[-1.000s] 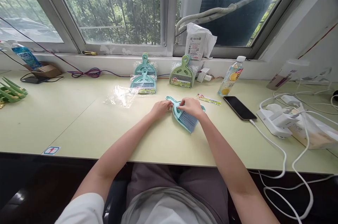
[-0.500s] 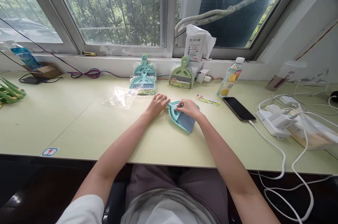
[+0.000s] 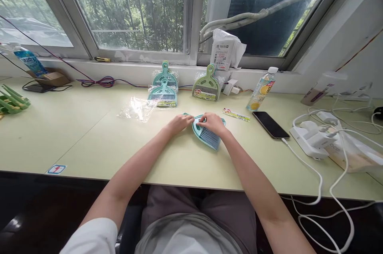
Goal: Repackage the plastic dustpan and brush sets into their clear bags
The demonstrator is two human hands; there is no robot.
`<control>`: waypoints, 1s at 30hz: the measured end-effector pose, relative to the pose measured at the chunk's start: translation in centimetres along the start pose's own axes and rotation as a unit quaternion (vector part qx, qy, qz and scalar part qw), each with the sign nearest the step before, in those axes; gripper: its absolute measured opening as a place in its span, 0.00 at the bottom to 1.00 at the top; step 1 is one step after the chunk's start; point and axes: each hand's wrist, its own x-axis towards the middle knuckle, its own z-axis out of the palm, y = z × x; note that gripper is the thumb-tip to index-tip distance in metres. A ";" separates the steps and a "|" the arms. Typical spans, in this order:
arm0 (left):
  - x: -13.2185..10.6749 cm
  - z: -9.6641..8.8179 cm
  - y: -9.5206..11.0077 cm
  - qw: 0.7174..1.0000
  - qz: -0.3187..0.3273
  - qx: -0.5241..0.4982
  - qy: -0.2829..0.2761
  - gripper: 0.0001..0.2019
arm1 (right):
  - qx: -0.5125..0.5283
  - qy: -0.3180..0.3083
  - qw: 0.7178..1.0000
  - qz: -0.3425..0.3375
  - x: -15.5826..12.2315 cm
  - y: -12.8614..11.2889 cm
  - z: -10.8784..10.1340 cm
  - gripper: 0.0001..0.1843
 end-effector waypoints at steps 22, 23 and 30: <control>1.9 1.5 2.6 0.650 -0.295 -0.697 0.067 0.26 | 0.120 0.232 0.956 0.134 0.9 1.6 0.6 0.16; 1.8 1.6 2.1 0.630 -0.316 -0.704 0.089 0.26 | 0.098 0.260 0.947 0.160 1.0 2.6 0.7 0.17; 0.8 1.0 -1.3 0.546 -0.380 -0.722 0.191 0.26 | 0.012 0.136 0.953 0.272 1.1 8.0 1.7 0.22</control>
